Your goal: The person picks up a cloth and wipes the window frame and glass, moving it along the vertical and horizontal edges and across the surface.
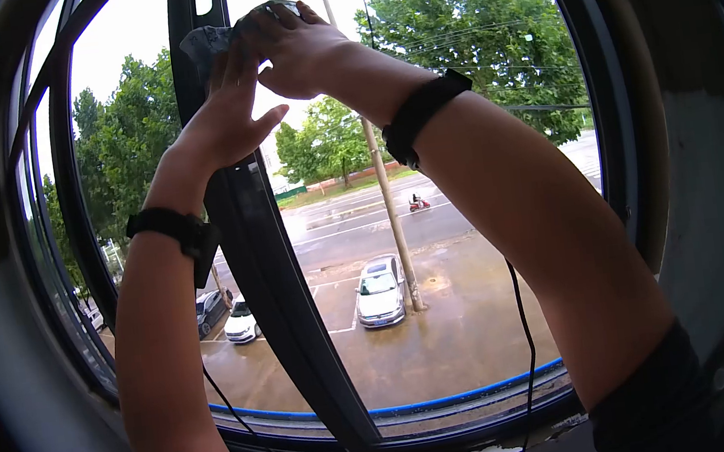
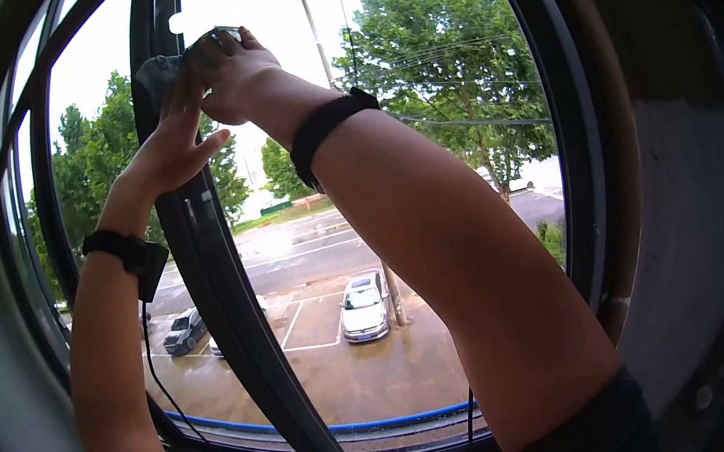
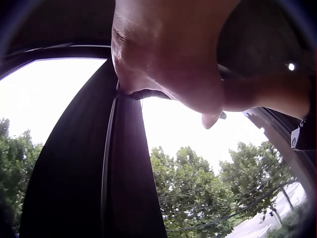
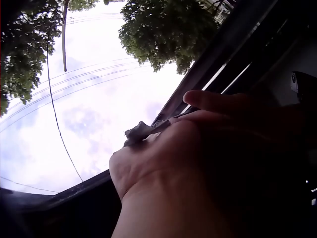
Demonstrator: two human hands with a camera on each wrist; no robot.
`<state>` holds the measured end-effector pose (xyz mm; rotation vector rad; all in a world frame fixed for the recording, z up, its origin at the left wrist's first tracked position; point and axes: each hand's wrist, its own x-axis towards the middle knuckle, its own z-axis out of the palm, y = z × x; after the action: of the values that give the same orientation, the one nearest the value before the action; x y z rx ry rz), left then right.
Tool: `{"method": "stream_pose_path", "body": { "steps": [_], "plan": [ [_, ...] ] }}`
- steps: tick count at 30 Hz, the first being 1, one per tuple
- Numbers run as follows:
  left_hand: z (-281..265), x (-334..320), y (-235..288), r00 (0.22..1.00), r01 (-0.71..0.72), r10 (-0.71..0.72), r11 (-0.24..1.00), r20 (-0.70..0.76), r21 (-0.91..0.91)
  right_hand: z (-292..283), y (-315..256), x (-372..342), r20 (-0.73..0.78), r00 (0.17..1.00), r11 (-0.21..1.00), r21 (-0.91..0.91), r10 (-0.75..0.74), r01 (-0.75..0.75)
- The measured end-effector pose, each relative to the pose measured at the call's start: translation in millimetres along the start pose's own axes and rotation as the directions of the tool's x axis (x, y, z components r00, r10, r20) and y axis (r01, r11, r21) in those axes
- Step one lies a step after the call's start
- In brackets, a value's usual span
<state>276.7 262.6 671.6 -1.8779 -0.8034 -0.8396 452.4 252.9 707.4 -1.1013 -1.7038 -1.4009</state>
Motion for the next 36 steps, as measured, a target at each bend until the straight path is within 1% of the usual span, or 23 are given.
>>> {"method": "stream_pose_path", "body": {
  "steps": [2,3,5,6,8,11,17,18,22,25,27,28,31,32,36],
  "plan": [
    [7.5,-5.1,0.0,0.994,-0.057,0.051,0.996,-0.100,-0.061,2.9,-0.5,-3.8,-0.015,1.000,0.999,-0.033,-0.015,0.014],
    [9.0,-6.6,-0.5,0.994,-0.054,0.047,0.997,-0.099,-0.063,5.7,-2.6,-5.8,-0.013,1.000,0.999,-0.033,-0.018,0.017],
    [10.0,-8.0,-0.5,0.999,-0.035,0.035,0.999,-0.039,0.001,8.0,-6.4,-9.9,-0.044,0.999,1.000,0.001,-0.014,0.015],
    [8.9,-7.8,0.1,0.999,-0.036,0.036,0.999,-0.040,0.002,6.4,-6.5,-11.7,-0.033,0.999,1.000,-0.003,-0.020,0.020],
    [8.0,-10.0,2.3,1.000,-0.006,0.006,1.000,0.011,0.022,3.1,-7.1,-15.4,-0.026,0.999,1.000,-0.011,-0.025,0.025],
    [10.3,-14.8,3.5,1.000,-0.010,0.010,1.000,-0.001,-0.025,1.9,-11.9,-18.2,0.002,1.000,0.999,-0.016,-0.029,0.029],
    [19.5,-28.2,6.2,1.000,-0.006,0.006,1.000,-0.029,-0.031,2.4,-16.5,-23.5,0.106,0.993,0.998,-0.026,-0.053,0.056],
    [25.4,-29.1,4.8,0.997,-0.012,0.011,1.000,-0.081,-0.009,0.6,-18.2,-25.5,0.123,0.991,0.998,-0.031,-0.057,0.061],
    [32.6,-38.0,9.3,0.997,-0.012,0.009,0.999,-0.076,-0.037,0.0,-23.4,-33.2,0.166,0.985,0.998,-0.030,-0.042,0.047],
    [33.6,-46.4,13.2,0.997,-0.003,0.002,1.000,-0.083,-0.023,0.0,-29.3,-39.9,0.154,0.987,0.999,-0.005,-0.039,0.040],
    [31.9,-52.0,16.4,0.996,-0.043,0.039,0.998,-0.079,-0.044,2.7,-29.3,-46.9,0.153,0.987,0.999,0.009,-0.041,0.040],
    [32.1,-54.5,18.1,0.996,-0.050,0.046,0.998,-0.080,-0.044,7.4,-28.4,-48.5,0.130,0.990,0.998,0.034,-0.063,0.059],
    [34.2,-59.8,22.9,0.995,-0.053,0.045,0.995,-0.092,-0.084,4.7,-32.4,-56.9,0.145,0.988,0.997,0.063,-0.060,0.052],
    [34.8,-63.2,25.8,0.996,-0.042,0.033,0.995,-0.089,-0.094,2.6,-33.8,-59.3,0.171,0.984,0.996,0.071,-0.058,0.046],
    [34.0,-67.1,35.4,0.998,-0.006,-0.001,0.995,-0.065,-0.098,-7.0,-32.5,-65.3,0.178,0.979,0.993,0.080,-0.096,0.083]
  ]
}}
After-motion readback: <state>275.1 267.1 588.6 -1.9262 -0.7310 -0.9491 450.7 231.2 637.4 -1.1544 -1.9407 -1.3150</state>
